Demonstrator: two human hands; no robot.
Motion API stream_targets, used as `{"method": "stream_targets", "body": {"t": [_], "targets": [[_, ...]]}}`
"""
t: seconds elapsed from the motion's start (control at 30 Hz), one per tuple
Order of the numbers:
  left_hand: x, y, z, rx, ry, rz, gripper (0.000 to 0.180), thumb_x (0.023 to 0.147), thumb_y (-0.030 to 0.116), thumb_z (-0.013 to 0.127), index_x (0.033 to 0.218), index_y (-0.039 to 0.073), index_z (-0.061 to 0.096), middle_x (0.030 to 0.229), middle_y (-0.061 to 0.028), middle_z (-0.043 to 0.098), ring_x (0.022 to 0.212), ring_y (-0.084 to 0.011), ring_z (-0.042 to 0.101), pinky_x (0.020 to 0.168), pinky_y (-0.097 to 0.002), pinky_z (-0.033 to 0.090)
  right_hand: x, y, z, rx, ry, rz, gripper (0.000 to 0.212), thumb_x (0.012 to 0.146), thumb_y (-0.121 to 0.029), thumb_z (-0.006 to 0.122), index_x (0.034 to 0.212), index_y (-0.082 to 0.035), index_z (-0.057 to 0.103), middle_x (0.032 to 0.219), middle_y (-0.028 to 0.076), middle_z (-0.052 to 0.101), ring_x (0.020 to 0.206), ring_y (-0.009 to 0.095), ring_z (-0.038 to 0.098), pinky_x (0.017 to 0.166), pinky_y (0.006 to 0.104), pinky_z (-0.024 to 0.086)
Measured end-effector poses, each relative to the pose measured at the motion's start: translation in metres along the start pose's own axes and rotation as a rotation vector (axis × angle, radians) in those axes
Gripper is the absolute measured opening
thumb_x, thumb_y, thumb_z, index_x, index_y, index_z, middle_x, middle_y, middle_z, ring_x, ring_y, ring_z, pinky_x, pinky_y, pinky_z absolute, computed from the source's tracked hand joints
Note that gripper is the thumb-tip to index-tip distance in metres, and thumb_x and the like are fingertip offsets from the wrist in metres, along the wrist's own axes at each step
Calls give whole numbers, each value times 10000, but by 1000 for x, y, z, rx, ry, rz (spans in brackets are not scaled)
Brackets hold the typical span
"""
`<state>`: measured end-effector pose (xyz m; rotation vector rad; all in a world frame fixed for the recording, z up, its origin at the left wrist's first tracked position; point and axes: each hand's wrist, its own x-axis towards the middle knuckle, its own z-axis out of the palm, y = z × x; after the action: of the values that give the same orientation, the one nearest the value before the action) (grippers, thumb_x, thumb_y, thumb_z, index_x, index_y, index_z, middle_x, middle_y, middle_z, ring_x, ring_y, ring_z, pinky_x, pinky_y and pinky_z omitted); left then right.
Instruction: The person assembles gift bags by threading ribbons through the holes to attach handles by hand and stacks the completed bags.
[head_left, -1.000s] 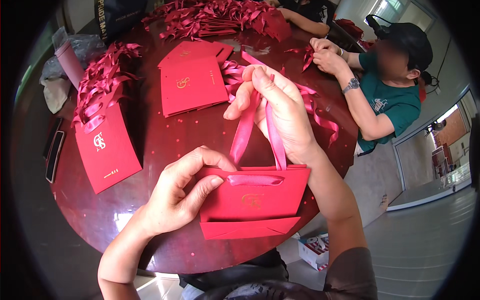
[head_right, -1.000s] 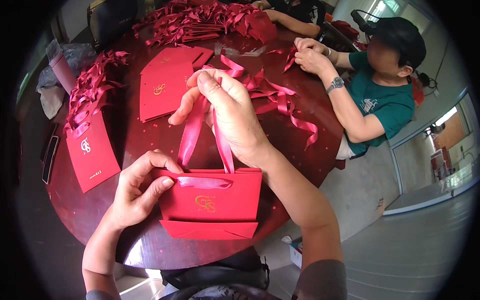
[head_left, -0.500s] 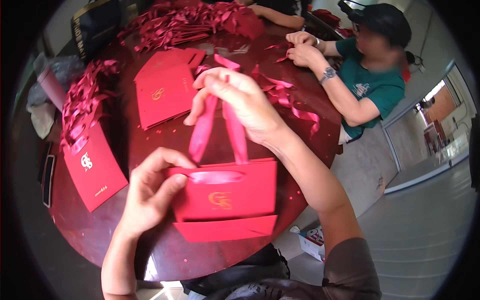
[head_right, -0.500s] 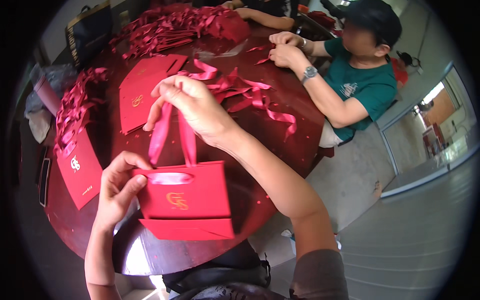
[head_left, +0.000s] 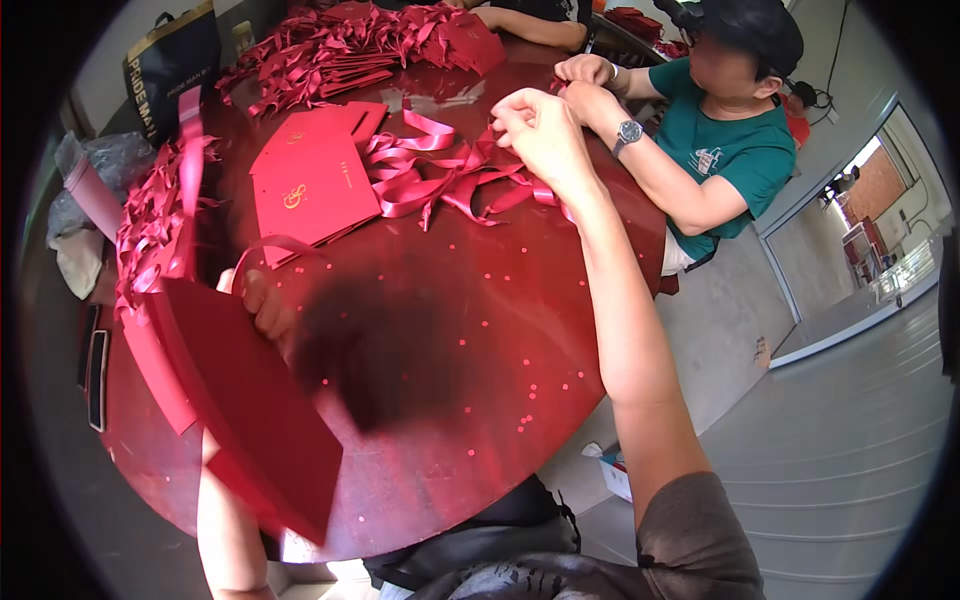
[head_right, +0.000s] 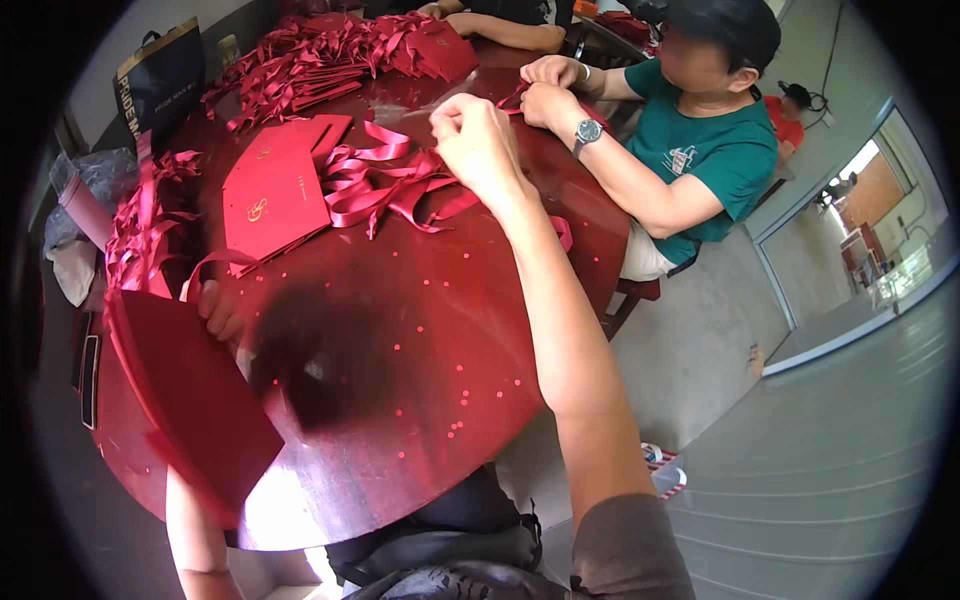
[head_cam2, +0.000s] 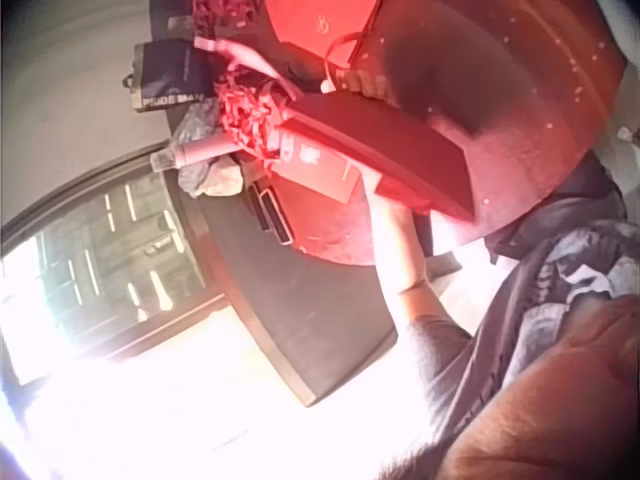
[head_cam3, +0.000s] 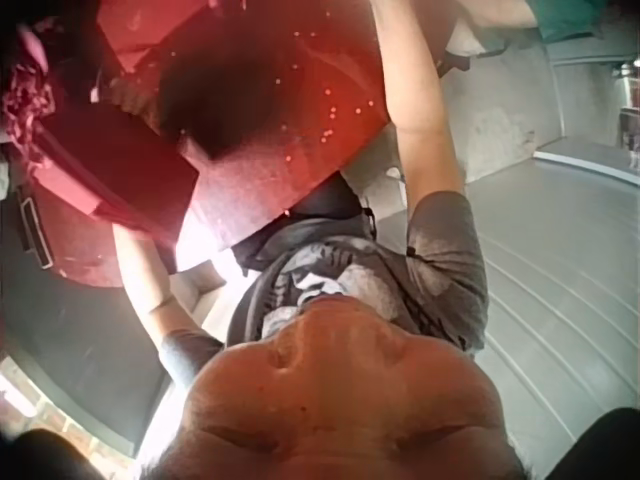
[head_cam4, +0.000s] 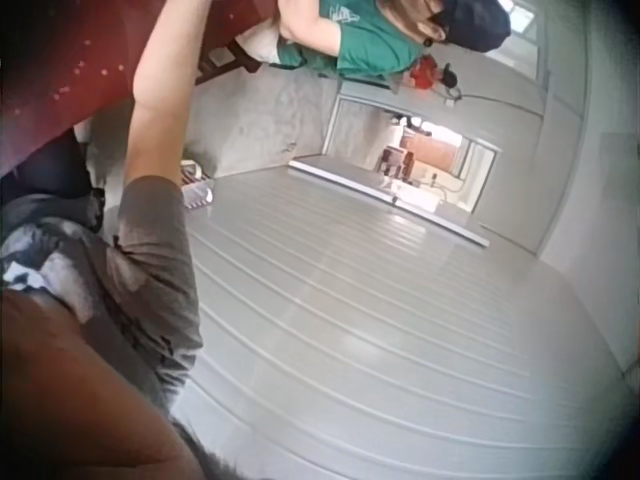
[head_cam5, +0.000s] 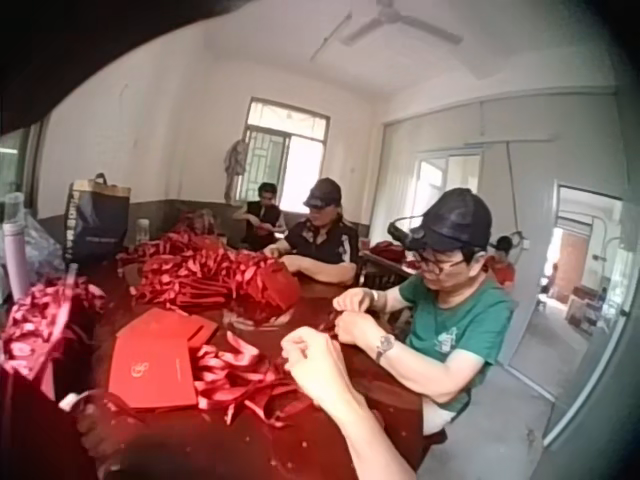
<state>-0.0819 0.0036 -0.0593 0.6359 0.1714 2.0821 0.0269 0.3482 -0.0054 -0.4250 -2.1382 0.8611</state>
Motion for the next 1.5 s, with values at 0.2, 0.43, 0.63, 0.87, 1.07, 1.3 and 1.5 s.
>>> {"method": "stream_targets", "body": {"t": [0.2, 0.43, 0.63, 0.87, 1.07, 1.3, 1.5], "targets": [[-14, -27, -33, 88, 9, -120, 165, 931, 209, 531, 806, 113, 483, 1043, -85, 548, 951, -215, 534, 948, -394, 429, -3, 0, -46, -925, -369, 329, 362, 865, -382, 655, 980, -46, 721, 997, 195, 695, 981, 330, 666, 849, 423, 503], [-16, -38, 12, 222, 62, -31, 158, 943, 210, 541, 936, 87, 640, 1141, -112, 569, 1205, -261, 510, 1087, -422, 387, -4, 12, -29, -978, -514, 478, 351, 831, -303, 688, 1069, -45, 697, 1121, 174, 674, 1092, 324, 634, 895, 396, 514], [-8, -23, -16, 391, 160, -108, 272, 980, 332, 492, 1055, 81, 567, 1137, -137, 616, 1052, -232, 600, 1000, -415, 457, -8, 11, -43, -768, -286, 137, 180, 827, -216, 660, 846, -52, 731, 810, 212, 682, 816, 339, 684, 728, 440, 519], [-6, -1, -18, 706, 518, -95, 188, 973, 271, 529, 939, 86, 537, 920, -67, 606, 746, -135, 563, 705, -296, 507, -14, -18, -17, -417, -69, -271, 156, 846, -142, 626, 918, -51, 731, 756, 164, 626, 726, 289, 625, 689, 397, 497], [-2, -11, 13, 870, 600, -171, 320, 912, 232, 656, 1184, 88, 566, 955, -23, 601, 738, -96, 558, 674, -245, 479, -45, -72, 21, -130, -58, -518, 319, 833, 17, 582, 1117, -73, 698, 824, 118, 471, 722, 231, 534, 663, 344, 462], [-1, -8, 22, 951, 302, -331, 451, 910, 291, 657, 1270, 42, 551, 1002, -42, 655, 747, -67, 548, 665, -224, 462, -97, -101, 76, 120, -432, -536, 343, 859, 78, 552, 1163, -31, 667, 1017, 155, 700, 782, 201, 675, 690, 298, 532], [-2, -7, 22, 938, 288, -369, 336, 882, 297, 690, 1099, 59, 597, 845, -22, 659, 677, -59, 540, 632, -218, 448, -100, -98, 78, 103, -337, -547, 411, 801, 104, 585, 1164, -65, 678, 839, 112, 632, 668, 192, 592, 613, 301, 481]]}}
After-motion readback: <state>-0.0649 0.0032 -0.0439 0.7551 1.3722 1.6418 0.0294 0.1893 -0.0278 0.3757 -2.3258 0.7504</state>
